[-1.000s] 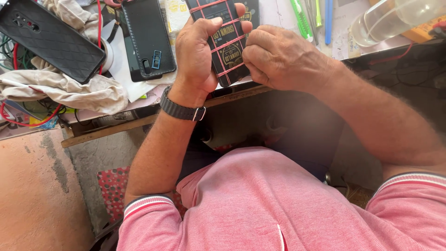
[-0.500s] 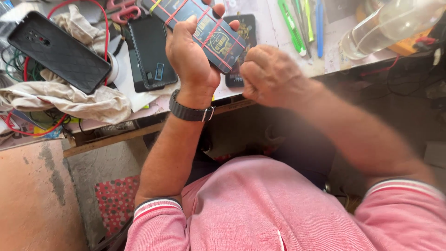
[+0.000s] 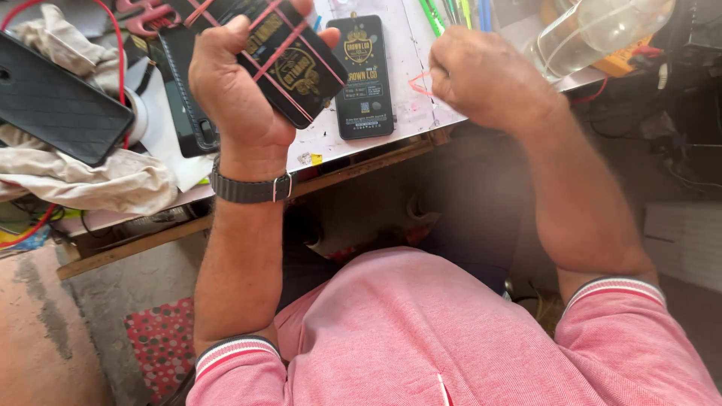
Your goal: The person wraps a black phone screen with a pink rubber band, then picks up a blue phone screen and wraps it with an orange rubber band. The person handles the screens by hand and places them on the table after wrapping.
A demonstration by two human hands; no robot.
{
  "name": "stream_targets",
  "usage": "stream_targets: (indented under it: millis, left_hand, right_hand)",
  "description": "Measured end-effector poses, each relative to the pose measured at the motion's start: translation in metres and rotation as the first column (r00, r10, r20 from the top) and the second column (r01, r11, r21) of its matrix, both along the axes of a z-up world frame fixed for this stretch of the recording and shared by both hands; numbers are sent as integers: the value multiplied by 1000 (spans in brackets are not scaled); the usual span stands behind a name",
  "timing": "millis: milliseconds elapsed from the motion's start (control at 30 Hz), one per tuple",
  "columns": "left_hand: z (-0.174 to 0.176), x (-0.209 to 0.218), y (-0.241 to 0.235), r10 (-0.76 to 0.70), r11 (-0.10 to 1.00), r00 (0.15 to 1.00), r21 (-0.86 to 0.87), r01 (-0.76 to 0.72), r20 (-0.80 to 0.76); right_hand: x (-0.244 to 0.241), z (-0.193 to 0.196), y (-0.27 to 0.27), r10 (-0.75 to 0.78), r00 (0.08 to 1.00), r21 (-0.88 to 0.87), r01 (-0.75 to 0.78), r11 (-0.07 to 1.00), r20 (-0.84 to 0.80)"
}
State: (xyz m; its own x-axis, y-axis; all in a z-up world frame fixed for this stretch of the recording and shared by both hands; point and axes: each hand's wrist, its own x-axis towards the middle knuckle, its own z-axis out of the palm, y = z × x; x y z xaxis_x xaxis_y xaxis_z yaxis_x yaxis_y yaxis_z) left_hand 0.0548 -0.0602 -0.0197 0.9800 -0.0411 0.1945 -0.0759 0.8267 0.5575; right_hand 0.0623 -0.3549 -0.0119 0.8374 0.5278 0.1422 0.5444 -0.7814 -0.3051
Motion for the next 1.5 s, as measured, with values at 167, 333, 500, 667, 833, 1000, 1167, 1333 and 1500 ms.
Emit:
stream_targets:
  millis: [167,333,500,667,833,1000,1167,1333,1500]
  left_hand:
    - [-9,7,-13,-123,988,986,-103,111,-114]
    - [-19,12,-22,-166,986,984,7,167,-57]
    - [-22,11,-28,-157,988,986,-7,156,-56]
    - [-26,14,-37,-187,981,975,21,191,-116]
    - [-19,6,-40,-245,967,960,43,252,-133]
    - [4,-11,-32,-368,905,923,186,383,-109]
    - [-1,-17,-36,-367,874,915,275,401,-169]
    - [-5,-12,-41,-243,781,933,517,350,-265]
    - [3,-16,-36,-249,790,914,479,383,-321]
  right_hand:
    - [15,-6,4,11,999,-102,-15,995,-44]
    - [25,-14,1,-7,1000,-113,8,994,14]
    - [9,18,13,-39,980,96,21,995,196]
    - [-10,33,41,184,945,398,-283,873,270]
    - [3,36,49,190,907,343,-327,880,376]
    - [15,50,49,162,904,400,-329,856,395]
    - [18,39,52,186,872,314,-351,882,452]
    - [29,26,58,297,793,47,-377,925,532]
    - [35,21,54,283,864,175,-382,908,417]
